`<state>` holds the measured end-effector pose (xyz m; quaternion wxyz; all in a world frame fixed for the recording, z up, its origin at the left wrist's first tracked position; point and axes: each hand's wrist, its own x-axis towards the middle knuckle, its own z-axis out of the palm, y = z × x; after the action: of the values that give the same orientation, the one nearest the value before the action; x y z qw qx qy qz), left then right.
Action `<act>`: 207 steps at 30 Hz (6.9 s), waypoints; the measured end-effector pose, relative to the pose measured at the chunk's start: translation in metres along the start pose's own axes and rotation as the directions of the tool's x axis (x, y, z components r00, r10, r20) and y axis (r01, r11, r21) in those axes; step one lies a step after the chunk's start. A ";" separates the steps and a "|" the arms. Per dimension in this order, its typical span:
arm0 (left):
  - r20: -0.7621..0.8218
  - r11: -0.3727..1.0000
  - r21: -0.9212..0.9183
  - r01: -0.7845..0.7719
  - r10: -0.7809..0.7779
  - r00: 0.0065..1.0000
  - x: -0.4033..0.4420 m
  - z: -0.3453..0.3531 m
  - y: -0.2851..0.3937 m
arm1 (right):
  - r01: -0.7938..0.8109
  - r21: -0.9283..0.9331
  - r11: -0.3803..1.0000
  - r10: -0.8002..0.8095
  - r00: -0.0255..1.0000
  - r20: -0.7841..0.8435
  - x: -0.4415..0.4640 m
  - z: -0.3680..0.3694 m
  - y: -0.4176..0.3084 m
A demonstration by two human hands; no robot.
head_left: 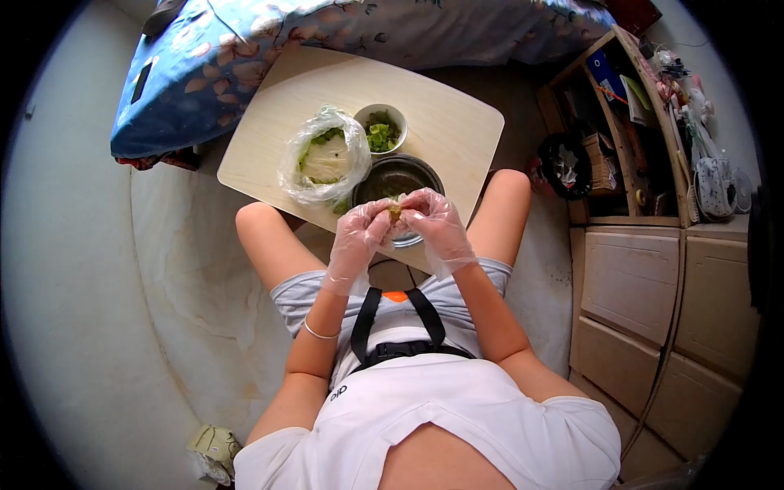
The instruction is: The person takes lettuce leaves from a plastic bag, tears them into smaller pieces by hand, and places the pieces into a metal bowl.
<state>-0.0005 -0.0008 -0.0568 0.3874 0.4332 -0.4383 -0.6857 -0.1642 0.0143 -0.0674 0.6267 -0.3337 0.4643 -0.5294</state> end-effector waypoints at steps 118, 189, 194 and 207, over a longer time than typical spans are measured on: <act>0.200 0.516 0.771 -0.373 0.360 0.911 0.009 -0.013 -0.040 | 0.498 -0.850 0.174 -0.576 0.752 0.322 0.188 -0.020 0.018; 0.167 0.552 0.683 -0.478 0.519 0.838 -0.021 0.004 0.076 | 0.512 -0.483 0.711 -0.505 0.849 0.156 -0.010 0.034 -0.037; 0.148 0.586 0.651 -0.482 0.524 0.839 -0.019 0.005 0.071 | 0.033 0.190 0.981 -0.046 0.997 0.061 -0.005 0.022 -0.035; 0.223 0.358 0.813 -0.460 0.538 0.813 -0.020 0.013 0.070 | -0.068 0.417 0.907 -0.002 0.986 0.165 0.000 0.013 -0.020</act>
<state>0.0045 -0.0017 0.0172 0.3371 0.4372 -0.8044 -0.2192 -0.1589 0.0091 -0.0445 0.7282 -0.2247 0.2925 -0.5776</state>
